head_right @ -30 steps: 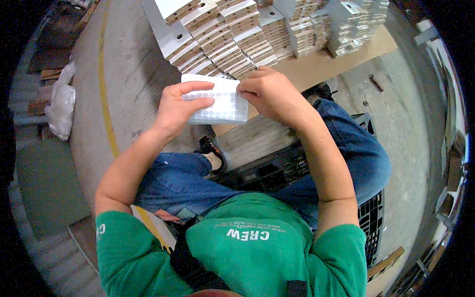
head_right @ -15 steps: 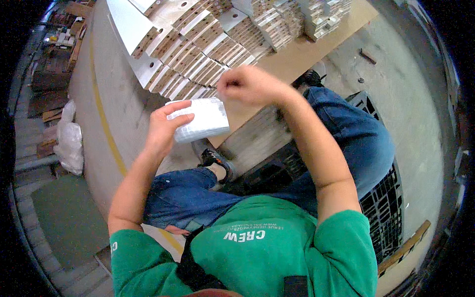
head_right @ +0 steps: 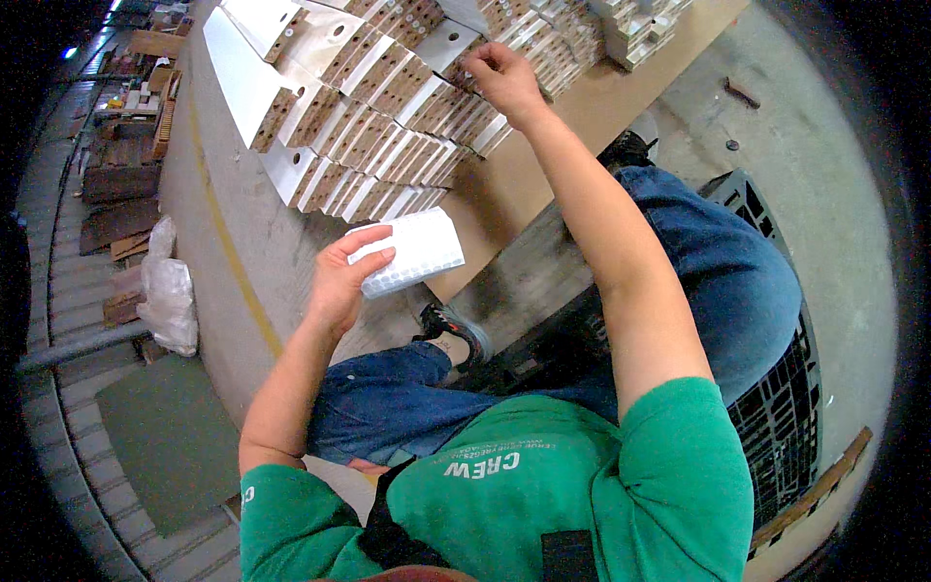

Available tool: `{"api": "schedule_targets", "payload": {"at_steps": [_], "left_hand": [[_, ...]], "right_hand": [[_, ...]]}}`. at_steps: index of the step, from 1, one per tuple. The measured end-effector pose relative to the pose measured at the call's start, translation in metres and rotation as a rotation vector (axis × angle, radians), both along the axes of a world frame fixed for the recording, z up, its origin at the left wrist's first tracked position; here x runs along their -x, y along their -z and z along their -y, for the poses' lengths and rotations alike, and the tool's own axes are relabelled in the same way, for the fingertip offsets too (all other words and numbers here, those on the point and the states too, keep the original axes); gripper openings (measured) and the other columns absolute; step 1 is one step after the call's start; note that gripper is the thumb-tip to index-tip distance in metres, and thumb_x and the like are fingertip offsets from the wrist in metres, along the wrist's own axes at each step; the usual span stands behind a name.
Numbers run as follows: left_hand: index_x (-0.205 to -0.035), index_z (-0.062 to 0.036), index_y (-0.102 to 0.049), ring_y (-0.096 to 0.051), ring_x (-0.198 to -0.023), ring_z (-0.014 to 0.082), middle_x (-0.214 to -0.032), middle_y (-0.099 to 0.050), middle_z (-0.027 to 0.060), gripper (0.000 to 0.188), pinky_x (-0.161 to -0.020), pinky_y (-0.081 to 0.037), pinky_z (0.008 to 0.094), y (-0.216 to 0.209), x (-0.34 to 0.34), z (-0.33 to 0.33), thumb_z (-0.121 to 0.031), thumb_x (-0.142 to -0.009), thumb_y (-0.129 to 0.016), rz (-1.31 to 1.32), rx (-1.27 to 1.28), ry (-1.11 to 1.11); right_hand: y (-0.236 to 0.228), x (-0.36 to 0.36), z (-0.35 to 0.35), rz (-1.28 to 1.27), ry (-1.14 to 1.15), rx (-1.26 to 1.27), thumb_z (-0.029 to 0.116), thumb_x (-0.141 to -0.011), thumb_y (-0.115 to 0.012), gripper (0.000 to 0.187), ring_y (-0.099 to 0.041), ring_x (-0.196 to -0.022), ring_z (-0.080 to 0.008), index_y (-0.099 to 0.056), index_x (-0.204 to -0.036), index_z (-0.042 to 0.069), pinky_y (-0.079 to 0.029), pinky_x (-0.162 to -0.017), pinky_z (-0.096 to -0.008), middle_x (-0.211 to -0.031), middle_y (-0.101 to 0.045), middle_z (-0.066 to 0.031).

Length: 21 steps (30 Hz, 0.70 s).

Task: The person sits on a crate and applies small white labels to a stack of wooden boards. They peel each label from a roll and press it onto the edge of the boards, working through the stack one by one.

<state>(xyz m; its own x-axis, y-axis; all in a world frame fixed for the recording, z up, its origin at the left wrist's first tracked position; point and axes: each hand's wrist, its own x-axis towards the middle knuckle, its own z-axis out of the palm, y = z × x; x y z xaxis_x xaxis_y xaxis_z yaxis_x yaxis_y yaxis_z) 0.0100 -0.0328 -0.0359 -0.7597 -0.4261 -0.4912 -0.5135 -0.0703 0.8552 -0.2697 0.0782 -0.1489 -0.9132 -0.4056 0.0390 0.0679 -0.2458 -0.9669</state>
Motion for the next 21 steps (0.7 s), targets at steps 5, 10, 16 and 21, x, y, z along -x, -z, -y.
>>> {"api": "schedule_targets", "payload": {"at_steps": [5, 10, 16, 21], "left_hand": [[-0.106, 0.0002, -0.063, -0.060, -0.091, 0.0155, -0.103, -0.063, 0.0092, 0.031, -0.082, -0.048, 0.0275, 0.002, 0.001, 0.000, -0.001, -0.075, -0.068, 0.029, -0.041, 0.032], [-0.105, 0.0004, -0.064, -0.059, -0.092, 0.0157, -0.103, -0.062, 0.0093, 0.030, -0.082, -0.048, 0.0276, 0.003, 0.001, 0.000, -0.001, -0.076, -0.068, 0.006, -0.082, 0.049], [-0.103, -0.0004, -0.064, -0.059, -0.092, 0.0152, -0.102, -0.062, 0.0088, 0.028, -0.081, -0.048, 0.0270, 0.003, 0.002, -0.001, -0.002, -0.075, -0.069, 0.013, -0.087, 0.060], [-0.104, -0.0007, -0.064, -0.059, -0.091, 0.0151, -0.102, -0.062, 0.0087, 0.028, -0.081, -0.048, 0.0270, 0.005, 0.000, -0.002, -0.002, -0.076, -0.068, 0.006, -0.080, 0.078]], "right_hand": [[0.012, 0.009, 0.007, -0.151, 0.085, -0.093, 0.019, -0.083, -0.063, 0.018, -0.054, -0.069, -0.0088, -0.062, -0.090, 0.003, -0.045, -0.062, -0.0251, -0.075, -0.062, -0.0023], [0.014, 0.012, 0.003, -0.462, 0.158, -0.216, 0.022, -0.083, -0.063, 0.022, -0.057, -0.063, -0.0151, -0.060, -0.092, 0.002, -0.048, -0.060, -0.0296, -0.072, -0.063, -0.0096], [0.015, 0.015, 0.000, -0.334, 0.237, -0.291, 0.021, -0.081, -0.066, 0.025, -0.061, -0.069, -0.0198, -0.057, -0.096, 0.003, -0.049, -0.065, -0.0319, -0.075, -0.063, -0.0134], [0.027, 0.004, 0.001, -0.336, 0.175, -0.223, 0.015, -0.082, -0.063, 0.023, -0.059, -0.073, -0.0147, -0.054, -0.099, 0.002, -0.048, -0.068, -0.0288, -0.080, -0.062, -0.0070]]}}
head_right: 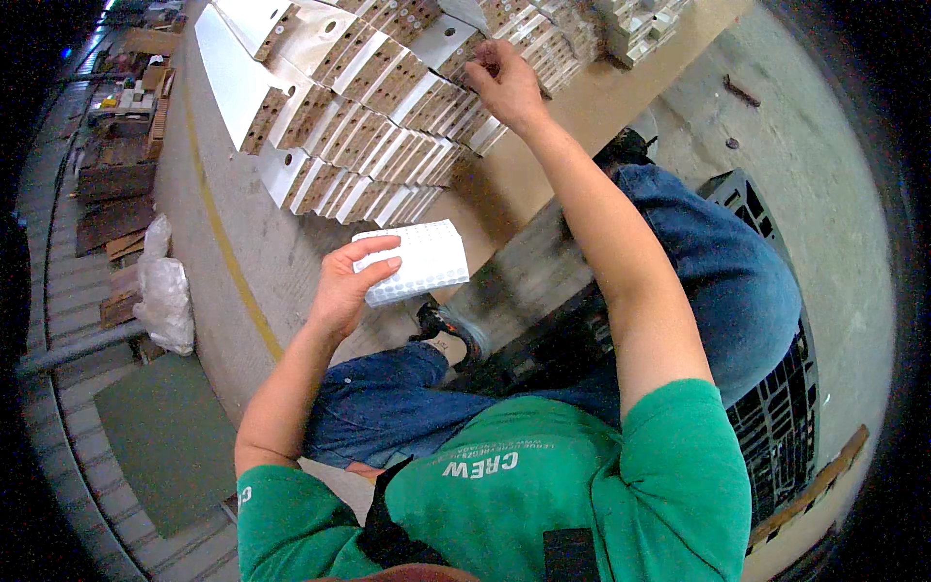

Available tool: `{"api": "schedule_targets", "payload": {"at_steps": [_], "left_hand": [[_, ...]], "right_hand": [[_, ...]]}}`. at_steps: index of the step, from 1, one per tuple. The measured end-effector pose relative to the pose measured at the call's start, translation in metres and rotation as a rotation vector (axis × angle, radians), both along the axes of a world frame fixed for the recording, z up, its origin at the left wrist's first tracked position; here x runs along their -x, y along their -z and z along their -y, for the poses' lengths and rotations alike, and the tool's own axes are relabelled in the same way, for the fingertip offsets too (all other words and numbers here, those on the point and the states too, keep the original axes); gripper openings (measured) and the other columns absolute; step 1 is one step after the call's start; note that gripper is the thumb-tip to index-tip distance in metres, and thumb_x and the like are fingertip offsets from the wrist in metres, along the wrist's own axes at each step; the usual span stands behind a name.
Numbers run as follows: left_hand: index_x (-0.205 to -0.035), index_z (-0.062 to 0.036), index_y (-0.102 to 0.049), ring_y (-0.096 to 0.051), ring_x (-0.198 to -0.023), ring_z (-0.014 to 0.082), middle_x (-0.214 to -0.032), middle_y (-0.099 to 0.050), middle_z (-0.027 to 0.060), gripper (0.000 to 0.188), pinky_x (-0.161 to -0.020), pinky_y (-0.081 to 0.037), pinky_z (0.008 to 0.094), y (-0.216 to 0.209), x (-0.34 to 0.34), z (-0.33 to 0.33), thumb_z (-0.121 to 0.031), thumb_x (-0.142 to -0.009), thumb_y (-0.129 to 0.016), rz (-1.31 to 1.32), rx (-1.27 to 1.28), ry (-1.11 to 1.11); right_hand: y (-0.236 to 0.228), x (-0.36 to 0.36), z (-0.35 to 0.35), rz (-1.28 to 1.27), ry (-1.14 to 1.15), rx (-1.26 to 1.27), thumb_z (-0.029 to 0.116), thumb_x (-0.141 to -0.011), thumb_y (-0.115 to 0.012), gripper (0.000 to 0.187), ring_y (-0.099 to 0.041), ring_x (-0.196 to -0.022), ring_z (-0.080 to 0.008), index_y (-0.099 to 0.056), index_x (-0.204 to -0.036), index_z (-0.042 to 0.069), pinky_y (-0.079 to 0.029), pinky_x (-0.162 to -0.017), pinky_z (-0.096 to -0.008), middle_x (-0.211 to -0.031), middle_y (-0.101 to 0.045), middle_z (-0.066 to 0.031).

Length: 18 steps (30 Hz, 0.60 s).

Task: The person sits on a crate and applies small white labels to a stack of wooden boards. They peel each label from a roll and press it onto the edge of the boards, working through the stack one by one.

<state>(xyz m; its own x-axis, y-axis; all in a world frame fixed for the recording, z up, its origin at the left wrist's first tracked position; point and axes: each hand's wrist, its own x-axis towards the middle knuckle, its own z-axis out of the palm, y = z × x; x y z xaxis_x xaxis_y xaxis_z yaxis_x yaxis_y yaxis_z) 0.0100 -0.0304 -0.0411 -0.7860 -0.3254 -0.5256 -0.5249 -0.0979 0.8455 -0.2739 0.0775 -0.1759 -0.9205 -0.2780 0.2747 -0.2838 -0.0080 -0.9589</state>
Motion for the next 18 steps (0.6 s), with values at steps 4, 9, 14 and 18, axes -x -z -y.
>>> {"api": "schedule_targets", "payload": {"at_steps": [4, 9, 14, 18], "left_hand": [[-0.104, -0.0009, -0.064, -0.060, -0.090, 0.0152, -0.102, -0.062, 0.0085, 0.028, -0.080, -0.049, 0.0270, 0.001, -0.001, 0.001, -0.001, -0.076, -0.068, 0.038, -0.003, -0.001], [-0.104, -0.0007, -0.064, -0.060, -0.090, 0.0150, -0.101, -0.062, 0.0083, 0.027, -0.080, -0.049, 0.0268, 0.000, 0.000, 0.001, -0.001, -0.077, -0.067, 0.030, -0.010, 0.019], [-0.104, -0.0008, -0.064, -0.059, -0.090, 0.0144, -0.101, -0.062, 0.0081, 0.027, -0.079, -0.048, 0.0262, 0.001, -0.001, 0.001, -0.002, -0.077, -0.067, 0.036, -0.001, 0.039], [-0.105, -0.0012, -0.064, -0.059, -0.088, 0.0128, -0.101, -0.063, 0.0080, 0.027, -0.079, -0.048, 0.0255, 0.001, -0.002, 0.000, -0.003, -0.078, -0.066, 0.034, -0.010, 0.048]], "right_hand": [[-0.002, 0.001, 0.002, 0.081, -0.087, 0.127, 0.014, -0.079, -0.061, 0.026, -0.060, -0.078, -0.0172, -0.054, -0.101, 0.003, -0.049, -0.072, -0.0310, -0.084, -0.063, -0.0060], [0.005, 0.009, 0.011, -0.008, 0.030, 0.079, 0.013, -0.076, -0.062, 0.026, -0.062, -0.079, -0.0182, -0.054, -0.100, 0.004, -0.049, -0.073, -0.0308, -0.085, -0.064, -0.0074], [0.008, 0.008, 0.012, -0.065, 0.070, 0.058, 0.012, -0.078, -0.064, 0.025, -0.062, -0.077, -0.0172, -0.053, -0.100, 0.005, -0.049, -0.069, -0.0307, -0.084, -0.065, -0.0068], [-0.005, 0.002, 0.002, -0.184, 0.151, -0.136, 0.013, -0.080, -0.067, 0.022, -0.062, -0.071, -0.0186, -0.055, -0.096, 0.004, -0.049, -0.063, -0.0315, -0.080, -0.064, -0.0084]]}}
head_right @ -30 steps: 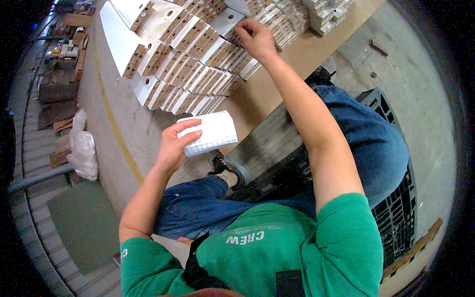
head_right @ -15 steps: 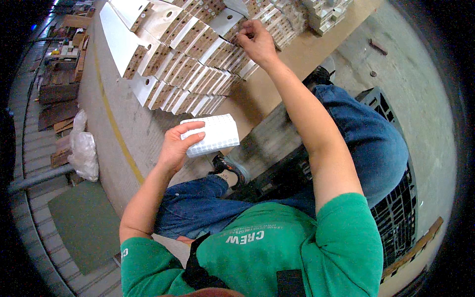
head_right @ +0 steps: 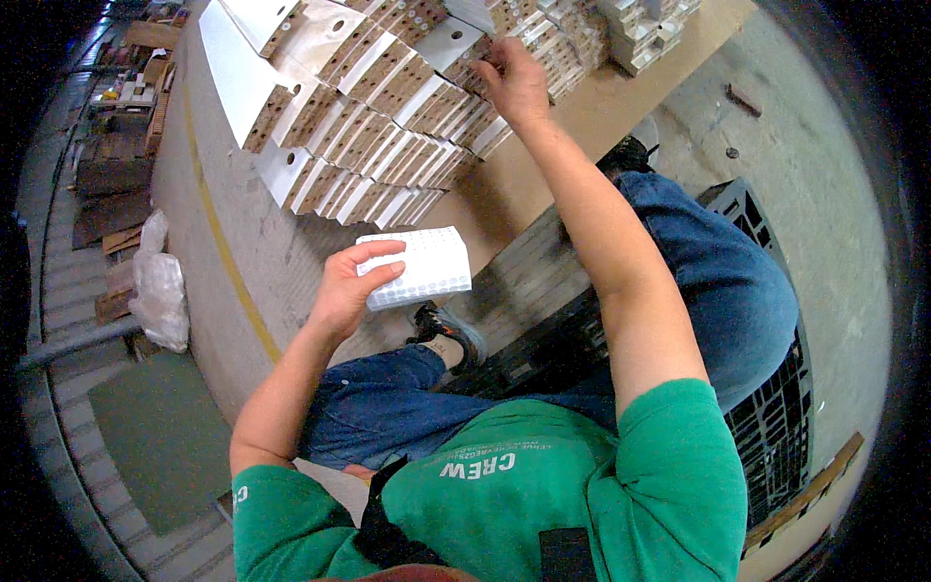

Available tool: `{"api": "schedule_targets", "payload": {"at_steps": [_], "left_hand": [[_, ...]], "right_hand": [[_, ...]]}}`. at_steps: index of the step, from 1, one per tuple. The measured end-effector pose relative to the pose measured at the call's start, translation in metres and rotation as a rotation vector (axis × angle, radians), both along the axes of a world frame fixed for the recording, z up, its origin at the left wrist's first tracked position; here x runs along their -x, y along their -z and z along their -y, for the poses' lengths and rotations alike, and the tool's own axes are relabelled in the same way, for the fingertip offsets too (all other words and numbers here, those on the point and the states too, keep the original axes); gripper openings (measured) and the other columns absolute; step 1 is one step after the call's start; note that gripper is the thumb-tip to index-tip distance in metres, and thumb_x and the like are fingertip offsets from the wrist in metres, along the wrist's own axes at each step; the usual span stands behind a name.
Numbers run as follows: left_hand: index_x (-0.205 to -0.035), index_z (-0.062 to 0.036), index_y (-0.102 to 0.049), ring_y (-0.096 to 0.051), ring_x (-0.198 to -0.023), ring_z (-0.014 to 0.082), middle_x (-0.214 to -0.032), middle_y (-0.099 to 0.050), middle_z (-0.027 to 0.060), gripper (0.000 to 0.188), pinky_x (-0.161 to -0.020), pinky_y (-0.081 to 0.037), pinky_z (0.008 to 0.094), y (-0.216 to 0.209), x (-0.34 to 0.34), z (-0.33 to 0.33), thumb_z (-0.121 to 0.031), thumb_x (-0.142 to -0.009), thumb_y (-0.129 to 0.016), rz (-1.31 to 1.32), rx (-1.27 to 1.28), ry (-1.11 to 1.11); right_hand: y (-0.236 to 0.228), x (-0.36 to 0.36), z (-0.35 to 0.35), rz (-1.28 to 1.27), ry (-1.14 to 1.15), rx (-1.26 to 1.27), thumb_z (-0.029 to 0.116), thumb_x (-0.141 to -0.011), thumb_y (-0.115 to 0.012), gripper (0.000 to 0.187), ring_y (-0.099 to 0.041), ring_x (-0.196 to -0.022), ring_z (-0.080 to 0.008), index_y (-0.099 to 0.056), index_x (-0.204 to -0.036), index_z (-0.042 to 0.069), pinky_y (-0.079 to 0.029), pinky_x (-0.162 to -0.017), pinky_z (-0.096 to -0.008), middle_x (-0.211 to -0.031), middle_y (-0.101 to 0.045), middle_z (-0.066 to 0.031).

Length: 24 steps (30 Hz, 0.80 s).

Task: The person sits on a crate and applies small white labels to a stack of wooden boards. They peel each label from a roll and press it onto the edge of the boards, working through the stack one by one.

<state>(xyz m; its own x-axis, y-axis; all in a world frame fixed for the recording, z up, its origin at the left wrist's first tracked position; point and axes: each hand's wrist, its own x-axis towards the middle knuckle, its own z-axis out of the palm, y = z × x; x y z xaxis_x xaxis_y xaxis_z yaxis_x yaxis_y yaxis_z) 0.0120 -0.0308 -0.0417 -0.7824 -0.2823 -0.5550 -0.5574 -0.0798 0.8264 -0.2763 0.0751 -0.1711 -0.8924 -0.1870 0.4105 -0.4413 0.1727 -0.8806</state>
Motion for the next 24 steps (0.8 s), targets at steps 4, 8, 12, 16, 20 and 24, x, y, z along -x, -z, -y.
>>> {"api": "schedule_targets", "payload": {"at_steps": [4, 8, 12, 16, 20, 24], "left_hand": [[-0.106, -0.0011, -0.063, -0.059, -0.088, 0.0127, -0.101, -0.063, 0.0076, 0.027, -0.078, -0.048, 0.0255, -0.001, 0.001, 0.000, -0.003, -0.079, -0.066, 0.009, 0.046, 0.020], [-0.107, -0.0009, -0.063, -0.060, -0.086, 0.0119, -0.100, -0.063, 0.0069, 0.027, -0.076, -0.049, 0.0248, -0.003, -0.003, 0.000, -0.004, -0.080, -0.065, -0.044, 0.089, 0.028], [-0.104, -0.0005, -0.064, -0.060, -0.084, 0.0115, -0.097, -0.064, 0.0066, 0.023, -0.074, -0.048, 0.0251, 0.003, -0.004, 0.002, -0.007, -0.082, -0.065, -0.032, 0.063, -0.034], [-0.106, -0.0015, -0.064, -0.059, -0.086, 0.0111, -0.097, -0.064, 0.0064, 0.026, -0.075, -0.048, 0.0255, -0.008, -0.009, 0.000, -0.010, -0.082, -0.066, -0.158, 0.260, -0.001], [-0.112, -0.0026, -0.061, -0.058, -0.090, 0.0111, -0.102, -0.063, 0.0064, 0.035, -0.079, -0.049, 0.0256, -0.021, -0.006, 0.001, -0.005, -0.077, -0.069, -0.313, 0.293, -0.060], [-0.114, -0.0033, -0.060, -0.057, -0.093, 0.0117, -0.107, -0.061, 0.0066, 0.041, -0.081, -0.049, 0.0258, -0.041, -0.007, -0.004, -0.003, -0.075, -0.070, -0.403, 0.159, -0.138]], "right_hand": [[-0.007, 0.009, -0.010, -0.273, 0.037, -0.222, 0.019, -0.080, -0.064, 0.017, -0.061, -0.072, -0.0333, -0.057, -0.093, 0.009, -0.049, -0.063, -0.0414, -0.079, -0.062, -0.0140], [-0.018, 0.003, -0.012, -0.168, 0.039, -0.331, 0.017, -0.081, -0.061, 0.010, -0.060, -0.073, -0.0362, -0.059, -0.086, 0.009, -0.048, -0.063, -0.0440, -0.079, -0.063, -0.0155], [-0.021, -0.019, -0.018, -0.085, -0.278, -0.217, 0.017, -0.081, -0.063, 0.012, -0.062, -0.064, -0.0310, -0.065, -0.089, 0.008, -0.048, -0.056, -0.0388, -0.076, -0.064, -0.0150], [-0.067, -0.051, -0.039, 0.523, -0.643, -0.165, 0.023, -0.082, -0.065, 0.027, -0.060, -0.060, -0.0152, -0.062, -0.102, 0.005, -0.048, -0.055, -0.0274, -0.071, -0.064, -0.0065], [-0.090, -0.079, -0.061, 0.853, -1.061, -0.054, 0.024, -0.081, -0.068, 0.047, -0.059, -0.071, -0.0107, -0.053, -0.121, 0.006, -0.048, -0.063, -0.0235, -0.086, -0.065, -0.0062], [-0.103, -0.112, -0.045, 0.786, -1.187, 0.239, 0.013, -0.074, -0.073, 0.053, -0.060, -0.085, -0.0119, -0.054, -0.123, 0.007, -0.050, -0.074, -0.0266, -0.096, -0.065, -0.0073]]}}
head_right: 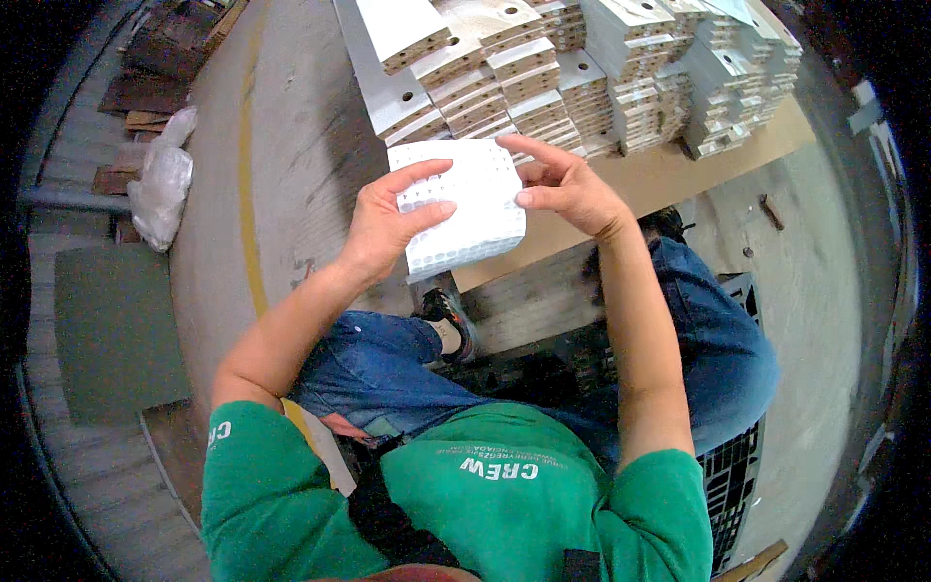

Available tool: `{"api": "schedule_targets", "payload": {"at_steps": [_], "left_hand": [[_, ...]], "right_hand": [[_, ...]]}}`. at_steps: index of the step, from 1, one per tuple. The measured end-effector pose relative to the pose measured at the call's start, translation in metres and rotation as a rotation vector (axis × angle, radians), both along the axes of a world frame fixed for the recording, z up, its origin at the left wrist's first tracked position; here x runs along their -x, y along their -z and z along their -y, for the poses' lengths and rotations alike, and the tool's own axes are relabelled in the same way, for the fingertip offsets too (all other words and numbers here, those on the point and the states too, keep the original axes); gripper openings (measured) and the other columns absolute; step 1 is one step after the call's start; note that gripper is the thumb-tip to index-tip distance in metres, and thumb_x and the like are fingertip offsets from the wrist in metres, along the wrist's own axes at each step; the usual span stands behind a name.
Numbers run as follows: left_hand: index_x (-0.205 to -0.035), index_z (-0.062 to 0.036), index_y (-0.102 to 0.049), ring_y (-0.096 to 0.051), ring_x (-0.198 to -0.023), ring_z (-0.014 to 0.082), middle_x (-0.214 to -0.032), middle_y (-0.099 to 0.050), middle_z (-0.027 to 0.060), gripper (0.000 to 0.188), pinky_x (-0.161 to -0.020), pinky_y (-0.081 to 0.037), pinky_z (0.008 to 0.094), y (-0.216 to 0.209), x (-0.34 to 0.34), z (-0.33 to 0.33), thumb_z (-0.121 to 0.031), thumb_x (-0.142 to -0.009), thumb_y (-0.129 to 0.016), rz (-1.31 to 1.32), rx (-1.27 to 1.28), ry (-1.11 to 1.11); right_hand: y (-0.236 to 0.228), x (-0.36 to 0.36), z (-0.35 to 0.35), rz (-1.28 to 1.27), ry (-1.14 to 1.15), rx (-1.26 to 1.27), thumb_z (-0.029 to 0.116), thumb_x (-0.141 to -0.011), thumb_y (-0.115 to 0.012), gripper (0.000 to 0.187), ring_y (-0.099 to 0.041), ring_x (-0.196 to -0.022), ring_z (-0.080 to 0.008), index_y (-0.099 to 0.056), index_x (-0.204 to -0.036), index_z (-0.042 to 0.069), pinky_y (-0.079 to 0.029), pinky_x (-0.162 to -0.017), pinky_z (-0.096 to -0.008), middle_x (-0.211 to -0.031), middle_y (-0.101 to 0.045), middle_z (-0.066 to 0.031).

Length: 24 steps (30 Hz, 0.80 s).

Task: The person sits on a crate and applies small white labels to a stack of wooden boards. They peel each label from a roll and press it onto the edge of the boards, working through the stack one by one.

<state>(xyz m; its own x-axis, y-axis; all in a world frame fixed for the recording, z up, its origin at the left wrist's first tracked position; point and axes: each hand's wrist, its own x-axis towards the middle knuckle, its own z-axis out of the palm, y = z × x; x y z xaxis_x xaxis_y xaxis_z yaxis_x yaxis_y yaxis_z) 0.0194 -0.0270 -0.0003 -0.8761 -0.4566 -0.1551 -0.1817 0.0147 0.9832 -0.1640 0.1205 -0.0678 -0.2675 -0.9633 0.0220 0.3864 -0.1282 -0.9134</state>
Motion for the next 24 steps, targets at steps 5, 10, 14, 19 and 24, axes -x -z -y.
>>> {"api": "schedule_targets", "payload": {"at_steps": [5, 10, 14, 19, 24], "left_hand": [[-0.113, -0.0035, -0.061, -0.057, -0.095, 0.0122, -0.108, -0.062, 0.0062, 0.040, -0.083, -0.048, 0.0265, -0.006, -0.004, 0.003, -0.004, -0.075, -0.072, -0.030, 0.077, 0.017], [-0.110, -0.0038, -0.064, -0.058, -0.093, 0.0110, -0.104, -0.064, 0.0063, 0.036, -0.082, -0.047, 0.0250, -0.007, -0.008, 0.006, -0.010, -0.075, -0.073, -0.028, 0.146, -0.039], [-0.107, -0.0025, -0.065, -0.059, -0.089, 0.0108, -0.100, -0.066, 0.0081, 0.033, -0.080, -0.047, 0.0246, -0.014, -0.008, 0.006, -0.014, -0.077, -0.072, -0.005, 0.274, -0.025], [-0.103, -0.0031, -0.067, -0.060, -0.083, 0.0101, -0.092, -0.067, 0.0043, 0.026, -0.074, -0.047, 0.0237, -0.014, -0.010, 0.010, -0.015, -0.080, -0.069, 0.070, 0.417, 0.043], [-0.097, 0.0002, -0.067, -0.060, -0.075, 0.0095, -0.085, -0.067, 0.0061, 0.023, -0.068, -0.047, 0.0228, -0.012, -0.005, 0.019, -0.016, -0.080, -0.069, 0.204, 0.217, 0.005]], "right_hand": [[-0.013, -0.037, 0.016, 0.019, 0.232, -0.005, 0.003, -0.073, -0.072, 0.039, -0.060, -0.086, -0.0112, -0.062, -0.110, 0.006, -0.050, -0.076, -0.0254, -0.098, -0.064, -0.0054], [-0.022, -0.047, 0.017, -0.017, 0.239, 0.014, 0.003, -0.075, -0.072, 0.032, -0.059, -0.085, -0.0093, -0.064, -0.105, 0.005, -0.049, -0.073, -0.0230, -0.098, -0.064, -0.0034], [-0.028, -0.046, 0.015, -0.110, 0.253, -0.037, 0.004, -0.075, -0.072, 0.028, -0.058, -0.081, -0.0083, -0.065, -0.102, 0.004, -0.049, -0.071, -0.0222, -0.095, -0.065, -0.0028], [-0.022, -0.046, 0.017, -0.328, 0.343, -0.056, 0.008, -0.075, -0.072, 0.020, -0.058, -0.075, -0.0081, -0.068, -0.094, 0.003, -0.047, -0.067, -0.0225, -0.084, -0.066, -0.0025], [-0.022, -0.042, 0.015, -0.281, 0.268, -0.205, 0.016, -0.080, -0.069, 0.021, -0.058, -0.073, -0.0083, -0.068, -0.094, 0.000, -0.047, -0.066, -0.0233, -0.081, -0.066, -0.0029]]}}
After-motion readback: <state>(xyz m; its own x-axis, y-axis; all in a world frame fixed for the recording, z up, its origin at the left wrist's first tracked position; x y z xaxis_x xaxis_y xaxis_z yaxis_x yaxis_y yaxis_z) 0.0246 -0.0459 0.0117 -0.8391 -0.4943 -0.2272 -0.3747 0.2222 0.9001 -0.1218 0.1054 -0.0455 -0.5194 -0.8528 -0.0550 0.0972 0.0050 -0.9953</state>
